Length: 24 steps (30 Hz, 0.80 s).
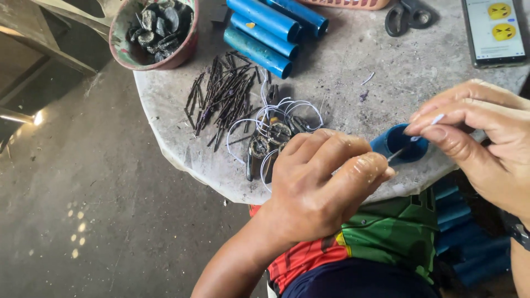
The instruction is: Assembling candle wicks by threading them through metal bases and inserting them into blue plastic tubes
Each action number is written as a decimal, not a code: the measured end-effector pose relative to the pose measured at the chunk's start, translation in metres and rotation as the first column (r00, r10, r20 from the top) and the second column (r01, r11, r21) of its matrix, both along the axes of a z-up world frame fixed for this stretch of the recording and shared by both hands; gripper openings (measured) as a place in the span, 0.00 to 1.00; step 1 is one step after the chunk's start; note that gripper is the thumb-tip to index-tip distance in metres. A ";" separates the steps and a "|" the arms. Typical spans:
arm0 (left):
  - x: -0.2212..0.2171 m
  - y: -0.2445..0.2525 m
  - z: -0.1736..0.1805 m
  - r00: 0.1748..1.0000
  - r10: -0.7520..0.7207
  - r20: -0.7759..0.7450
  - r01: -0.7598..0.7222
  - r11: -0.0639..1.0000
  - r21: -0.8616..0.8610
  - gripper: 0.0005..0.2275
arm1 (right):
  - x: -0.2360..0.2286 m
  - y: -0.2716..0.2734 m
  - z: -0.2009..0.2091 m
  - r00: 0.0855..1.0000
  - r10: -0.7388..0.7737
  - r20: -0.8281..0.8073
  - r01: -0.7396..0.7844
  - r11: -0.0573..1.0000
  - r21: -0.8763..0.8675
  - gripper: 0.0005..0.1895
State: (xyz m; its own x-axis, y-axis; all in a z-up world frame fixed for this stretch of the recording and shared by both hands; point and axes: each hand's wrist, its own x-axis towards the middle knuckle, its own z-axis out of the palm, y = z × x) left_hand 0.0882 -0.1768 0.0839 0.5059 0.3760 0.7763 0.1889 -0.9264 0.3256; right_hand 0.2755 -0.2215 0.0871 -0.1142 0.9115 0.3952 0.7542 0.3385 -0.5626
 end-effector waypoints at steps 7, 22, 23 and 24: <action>0.004 0.002 0.002 1.000 0.010 -0.020 -0.011 1.000 -0.019 0.04 | 0.000 -0.002 -0.001 1.000 -0.004 0.000 0.004 1.000 0.028 0.11; 0.010 0.001 0.004 0.999 0.027 -0.044 -0.028 1.000 -0.003 0.06 | 0.002 -0.007 -0.003 0.999 -0.041 0.012 0.041 0.999 -0.005 0.12; 0.011 0.001 0.004 0.998 0.036 -0.047 -0.036 0.999 -0.001 0.06 | 0.001 -0.006 -0.003 0.999 -0.035 -0.007 0.035 0.999 0.004 0.12; 0.011 0.000 0.004 0.998 0.045 -0.050 -0.045 0.999 0.000 0.06 | 0.001 -0.006 -0.003 0.999 -0.028 -0.026 0.029 1.000 0.011 0.12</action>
